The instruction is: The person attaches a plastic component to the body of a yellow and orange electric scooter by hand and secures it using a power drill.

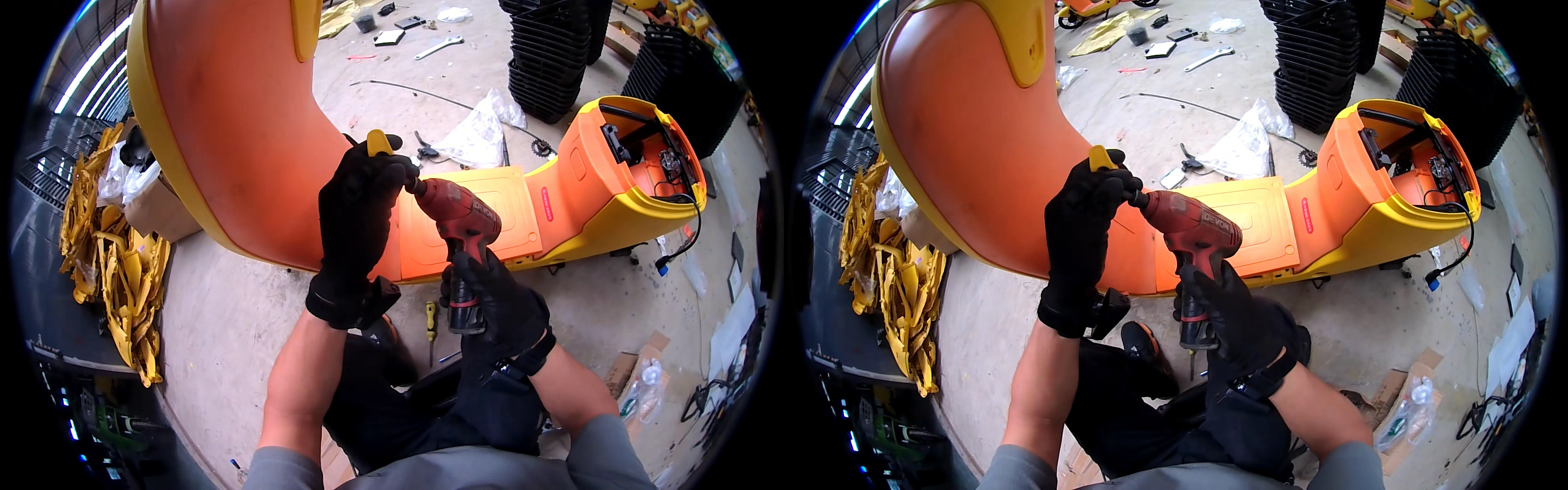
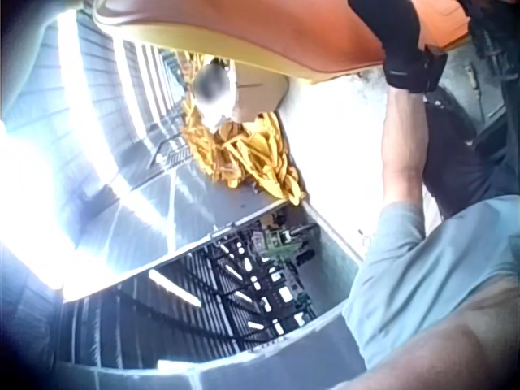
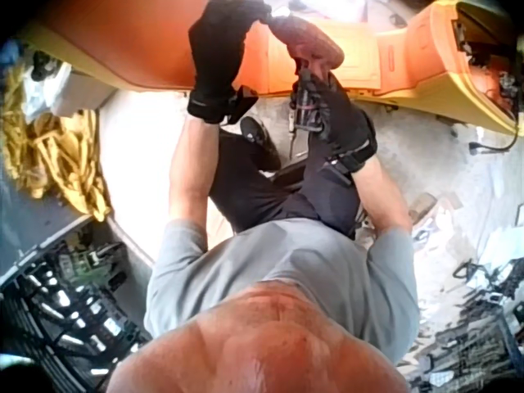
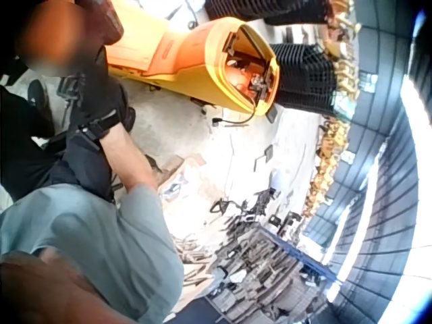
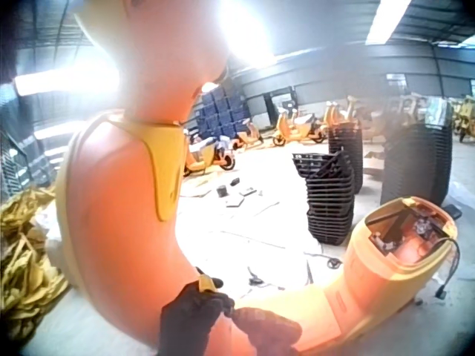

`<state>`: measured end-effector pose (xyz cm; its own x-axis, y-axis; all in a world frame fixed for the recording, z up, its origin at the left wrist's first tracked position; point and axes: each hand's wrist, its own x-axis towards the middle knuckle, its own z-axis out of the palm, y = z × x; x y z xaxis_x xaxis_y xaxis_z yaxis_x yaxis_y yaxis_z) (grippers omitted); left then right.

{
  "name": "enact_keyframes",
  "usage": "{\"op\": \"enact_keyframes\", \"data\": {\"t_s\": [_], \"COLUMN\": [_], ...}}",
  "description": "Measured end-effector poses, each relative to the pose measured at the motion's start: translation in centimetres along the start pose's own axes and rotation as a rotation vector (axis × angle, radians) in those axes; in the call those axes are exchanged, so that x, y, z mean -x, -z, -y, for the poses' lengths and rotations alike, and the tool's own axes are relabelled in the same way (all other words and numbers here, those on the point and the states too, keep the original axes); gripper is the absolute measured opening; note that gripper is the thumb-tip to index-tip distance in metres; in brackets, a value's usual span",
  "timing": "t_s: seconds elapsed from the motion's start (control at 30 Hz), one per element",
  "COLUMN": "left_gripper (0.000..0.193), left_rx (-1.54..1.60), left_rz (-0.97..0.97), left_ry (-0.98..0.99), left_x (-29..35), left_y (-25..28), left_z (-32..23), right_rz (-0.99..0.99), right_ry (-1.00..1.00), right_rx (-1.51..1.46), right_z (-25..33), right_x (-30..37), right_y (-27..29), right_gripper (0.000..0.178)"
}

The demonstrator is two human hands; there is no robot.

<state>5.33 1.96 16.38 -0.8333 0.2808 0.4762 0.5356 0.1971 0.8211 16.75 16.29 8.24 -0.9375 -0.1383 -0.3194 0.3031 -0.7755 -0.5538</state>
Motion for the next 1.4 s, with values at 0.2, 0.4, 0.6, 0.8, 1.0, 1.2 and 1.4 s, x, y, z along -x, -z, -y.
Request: {"op": "enact_keyframes", "data": {"t_s": [0.2, 0.4, 0.6, 0.8, 1.0, 1.2, 1.4], "left_gripper": [0.026, 0.035, 0.041, 0.044, 0.046, 0.047, 0.041], "left_rx": [0.411, 0.737, 0.570, 0.516, 0.502, 0.374, 0.245], "left_rz": [-0.019, 0.016, -0.004, 0.029, 0.022, 0.017, 0.069], "left_ry": [0.215, 0.175, 0.156, 0.261, 0.211, 0.213, 0.203], "left_x": [0.3, 0.1, 0.6, 0.9, 0.9, 1.0, 0.9], "left_y": [0.5, 0.9, 0.9, 0.9, 0.7, 0.6, 0.7], "left_z": [1.4, 2.3, 2.5, 1.5, 1.2, 0.9, 0.5], "right_rz": [-0.089, -0.120, 0.038, 0.150, 0.121, 0.069, 0.060], "right_ry": [0.195, 0.569, 0.202, 0.192, 0.149, 0.191, 0.236], "right_rx": [0.061, 0.243, 0.008, -0.014, 0.066, 0.160, 0.233], "right_z": [0.4, 1.4, 2.7, 2.0, 1.8, 1.7, 1.6], "right_x": [0.2, 1.6, 2.9, 2.8, 2.8, 2.5, 2.5], "right_y": [0.3, 0.5, 1.0, 0.6, 1.3, 1.4, 1.2], "right_gripper": [0.026, 0.035, 0.043, 0.055, 0.047, 0.042, 0.041]}}
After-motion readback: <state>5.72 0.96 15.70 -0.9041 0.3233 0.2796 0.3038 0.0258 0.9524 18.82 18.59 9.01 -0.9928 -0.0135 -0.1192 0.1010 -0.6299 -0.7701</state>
